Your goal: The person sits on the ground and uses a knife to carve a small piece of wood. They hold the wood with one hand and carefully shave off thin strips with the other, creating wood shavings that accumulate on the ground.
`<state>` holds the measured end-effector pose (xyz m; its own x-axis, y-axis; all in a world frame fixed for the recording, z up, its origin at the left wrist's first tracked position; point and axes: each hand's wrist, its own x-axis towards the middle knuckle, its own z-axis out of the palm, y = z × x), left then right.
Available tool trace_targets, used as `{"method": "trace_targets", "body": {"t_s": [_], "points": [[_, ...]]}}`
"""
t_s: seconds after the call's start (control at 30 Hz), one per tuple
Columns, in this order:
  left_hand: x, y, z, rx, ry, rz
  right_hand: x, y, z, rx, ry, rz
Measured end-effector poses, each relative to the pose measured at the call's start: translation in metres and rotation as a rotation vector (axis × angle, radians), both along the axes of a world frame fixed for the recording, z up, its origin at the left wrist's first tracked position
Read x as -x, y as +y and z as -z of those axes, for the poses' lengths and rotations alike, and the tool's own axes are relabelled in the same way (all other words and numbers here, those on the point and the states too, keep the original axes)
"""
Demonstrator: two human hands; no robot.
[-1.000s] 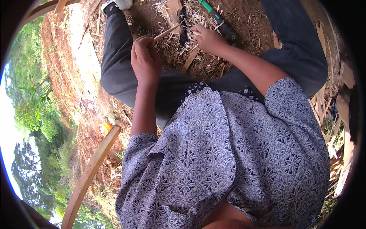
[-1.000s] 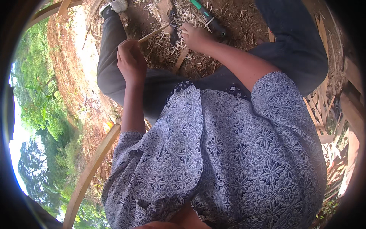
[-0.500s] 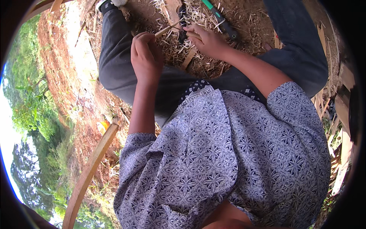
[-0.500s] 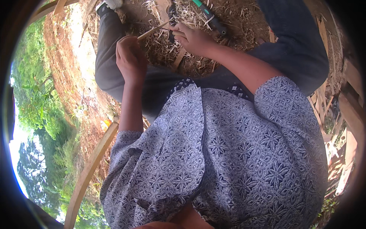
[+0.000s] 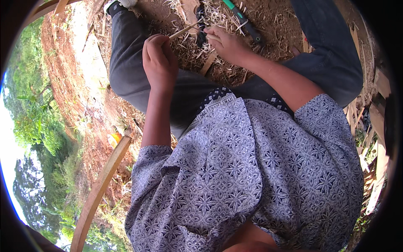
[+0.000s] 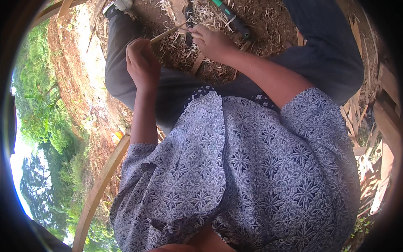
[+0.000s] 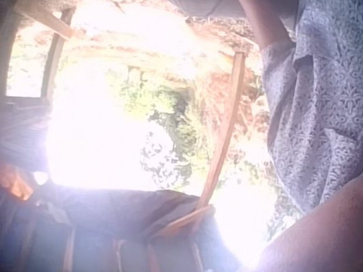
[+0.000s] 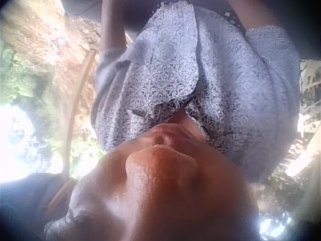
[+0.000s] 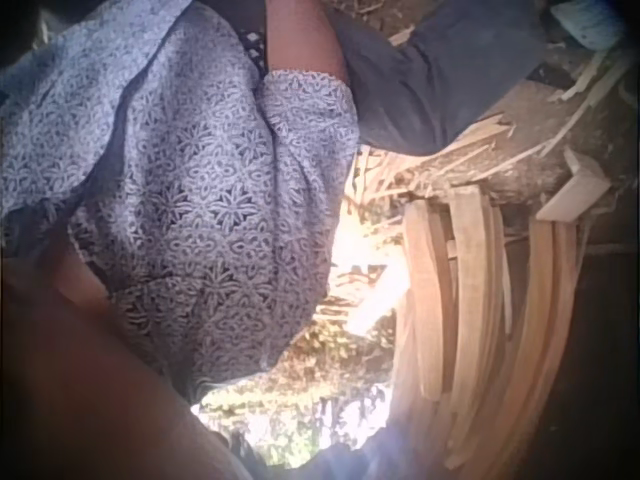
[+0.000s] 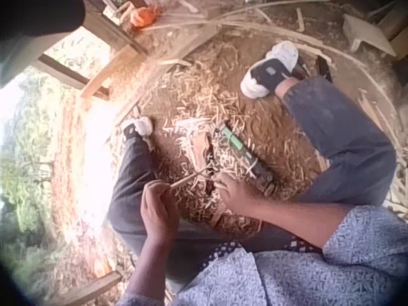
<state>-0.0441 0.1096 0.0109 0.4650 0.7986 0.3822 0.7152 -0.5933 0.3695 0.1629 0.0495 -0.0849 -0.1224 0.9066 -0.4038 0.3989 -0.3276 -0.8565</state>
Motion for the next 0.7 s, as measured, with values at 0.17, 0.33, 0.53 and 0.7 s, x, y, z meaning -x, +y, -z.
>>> {"method": "trace_targets", "body": {"t_s": [0.17, 0.33, 0.53, 0.7], "points": [[-0.004, -0.003, 0.001, -0.018, 0.005, 0.015, 0.008, -0.003, -0.044, -0.236, 0.18, 0.002], [-0.008, -0.001, 0.002, -0.018, 0.003, 0.023, -0.006, 0.002, 0.021, 0.036, -0.04, 0.025], [-0.016, 0.001, -0.003, -0.006, -0.005, 0.029, -0.007, -0.004, 0.012, -0.068, 0.038, 0.002], [-0.011, 0.002, -0.004, 0.007, 0.032, 0.027, 0.008, -0.001, -0.04, -0.35, 0.23, 0.024]]}}
